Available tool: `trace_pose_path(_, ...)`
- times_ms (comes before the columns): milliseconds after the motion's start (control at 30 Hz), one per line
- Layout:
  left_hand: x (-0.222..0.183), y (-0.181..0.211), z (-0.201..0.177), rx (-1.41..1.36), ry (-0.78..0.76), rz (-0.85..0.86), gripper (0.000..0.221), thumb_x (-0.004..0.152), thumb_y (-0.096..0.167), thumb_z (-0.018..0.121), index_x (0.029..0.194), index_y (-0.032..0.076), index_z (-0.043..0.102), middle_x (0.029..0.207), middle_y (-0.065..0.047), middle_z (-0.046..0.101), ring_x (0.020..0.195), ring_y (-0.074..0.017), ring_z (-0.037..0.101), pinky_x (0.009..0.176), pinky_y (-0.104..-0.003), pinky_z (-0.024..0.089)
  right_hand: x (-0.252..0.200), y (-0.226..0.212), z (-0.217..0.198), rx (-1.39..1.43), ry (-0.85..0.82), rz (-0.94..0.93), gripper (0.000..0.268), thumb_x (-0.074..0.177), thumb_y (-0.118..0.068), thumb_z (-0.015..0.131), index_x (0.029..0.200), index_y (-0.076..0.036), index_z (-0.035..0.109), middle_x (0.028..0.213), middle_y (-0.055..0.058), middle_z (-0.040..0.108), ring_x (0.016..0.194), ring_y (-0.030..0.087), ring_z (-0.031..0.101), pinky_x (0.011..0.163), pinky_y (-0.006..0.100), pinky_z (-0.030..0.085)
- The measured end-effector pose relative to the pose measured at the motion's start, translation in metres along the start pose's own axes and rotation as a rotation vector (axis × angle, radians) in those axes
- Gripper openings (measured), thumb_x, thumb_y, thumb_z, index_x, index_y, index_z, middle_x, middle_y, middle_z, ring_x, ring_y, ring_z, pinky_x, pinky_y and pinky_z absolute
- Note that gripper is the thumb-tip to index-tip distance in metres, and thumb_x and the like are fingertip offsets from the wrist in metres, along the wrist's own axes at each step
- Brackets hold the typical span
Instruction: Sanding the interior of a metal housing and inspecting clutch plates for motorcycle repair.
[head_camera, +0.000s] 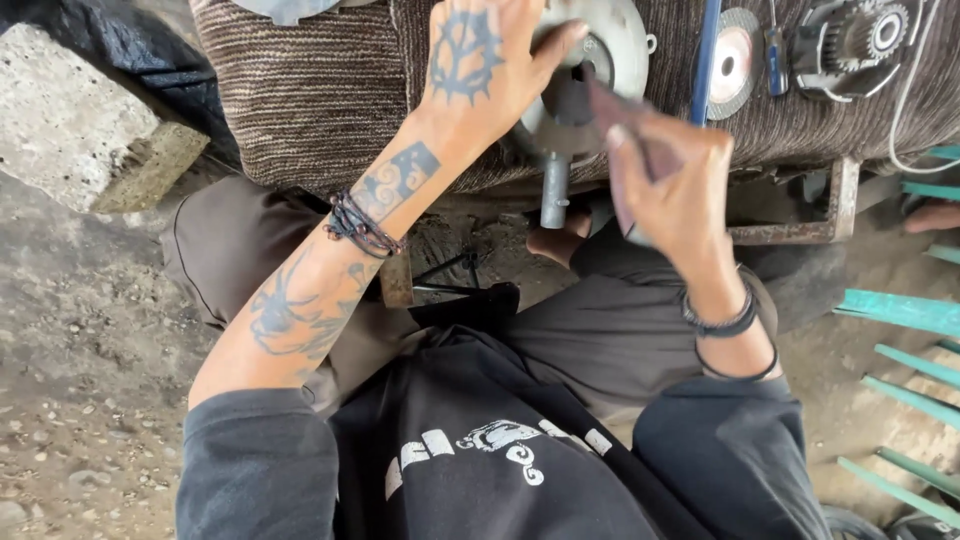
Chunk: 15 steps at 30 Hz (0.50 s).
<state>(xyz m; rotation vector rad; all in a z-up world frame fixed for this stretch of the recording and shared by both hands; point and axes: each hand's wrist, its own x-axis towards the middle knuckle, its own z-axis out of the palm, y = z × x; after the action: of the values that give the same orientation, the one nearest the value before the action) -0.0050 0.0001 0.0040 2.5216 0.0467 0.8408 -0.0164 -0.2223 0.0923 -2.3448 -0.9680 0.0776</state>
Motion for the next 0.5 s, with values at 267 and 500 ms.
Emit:
trace_pose_path(267, 0.006, 0.002, -0.02, -0.046, -0.115, -0.022, 0.052, 0.103, 0.06, 0.058, 0.116, 0.009, 0.058, 0.092, -0.011, 0.064, 0.069, -0.0355, 0.064, 0.05, -0.047, 0.051, 0.013, 0.008, -0.015, -0.003, 0.058, -0.02, 0.042, 0.116, -0.027, 0.054, 0.123, 0.008, 0.077, 0.056, 0.004, 0.052, 0.045, 0.013, 0.04, 0.046, 0.031, 0.037)
trace_pose_path(500, 0.018, 0.006, -0.037, -0.222, -0.101, -0.054, 0.047, 0.098, 0.049, 0.08, 0.104, 0.009, 0.055, 0.061, -0.002, 0.06, 0.047, -0.0221, 0.064, 0.037, -0.036, 0.047, 0.011, 0.085, -0.082, -0.167, 0.309, -0.05, 0.051, 0.121, -0.021, 0.068, 0.149, 0.013, 0.04, 0.132, 0.031, 0.038, 0.13, 0.053, 0.053, 0.108, 0.06, 0.047)
